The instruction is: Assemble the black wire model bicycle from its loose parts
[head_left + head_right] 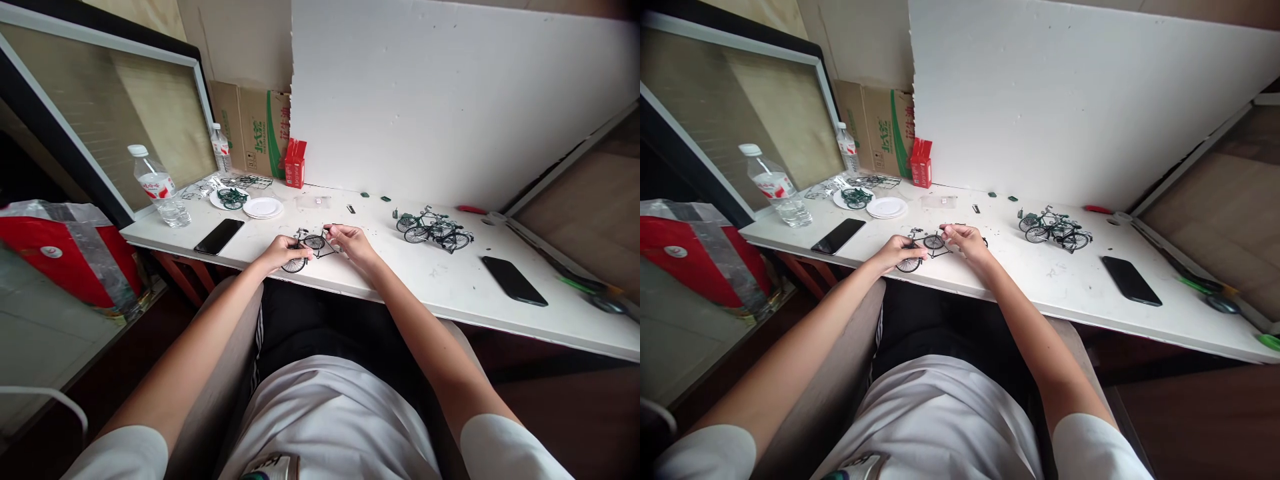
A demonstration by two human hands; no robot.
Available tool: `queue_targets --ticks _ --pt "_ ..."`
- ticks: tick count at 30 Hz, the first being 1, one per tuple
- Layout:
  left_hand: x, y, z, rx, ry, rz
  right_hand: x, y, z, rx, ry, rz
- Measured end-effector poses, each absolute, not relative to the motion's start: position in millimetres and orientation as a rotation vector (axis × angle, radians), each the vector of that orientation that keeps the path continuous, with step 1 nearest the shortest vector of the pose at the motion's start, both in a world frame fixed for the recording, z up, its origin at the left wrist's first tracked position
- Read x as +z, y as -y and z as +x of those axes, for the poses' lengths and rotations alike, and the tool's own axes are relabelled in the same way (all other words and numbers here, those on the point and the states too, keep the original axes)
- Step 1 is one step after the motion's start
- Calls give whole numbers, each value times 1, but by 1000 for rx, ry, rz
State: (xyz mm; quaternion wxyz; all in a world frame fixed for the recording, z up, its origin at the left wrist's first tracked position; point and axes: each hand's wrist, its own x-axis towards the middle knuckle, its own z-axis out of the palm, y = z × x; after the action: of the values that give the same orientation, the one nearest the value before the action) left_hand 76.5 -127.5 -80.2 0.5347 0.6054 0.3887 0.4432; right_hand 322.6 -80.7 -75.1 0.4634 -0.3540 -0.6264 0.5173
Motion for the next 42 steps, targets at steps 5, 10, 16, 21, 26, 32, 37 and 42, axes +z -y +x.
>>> queue_targets --ticks 5,10,16,21,26,32,37,42 --pt "-79 128 74 1010 -902 1515 -73 87 318 1477 1450 -745" --pt "-81 127 74 980 -888 1551 -68 92 318 1577 1368 -647" --pt "-83 125 74 985 -883 1579 -66 93 318 1620 1347 -651" --pt "-82 125 74 996 -886 1595 -63 95 317 1610 1344 -668" --pt "-81 127 75 996 -889 1591 -64 94 317 1598 1349 -686" --pt "-82 126 75 996 -895 1594 -64 94 317 1591 1355 -680" --pt "-84 124 76 1021 -911 1600 -62 96 318 1575 1366 -698" --pt "-83 125 76 1004 -922 1609 -63 95 318 1580 1348 -688"
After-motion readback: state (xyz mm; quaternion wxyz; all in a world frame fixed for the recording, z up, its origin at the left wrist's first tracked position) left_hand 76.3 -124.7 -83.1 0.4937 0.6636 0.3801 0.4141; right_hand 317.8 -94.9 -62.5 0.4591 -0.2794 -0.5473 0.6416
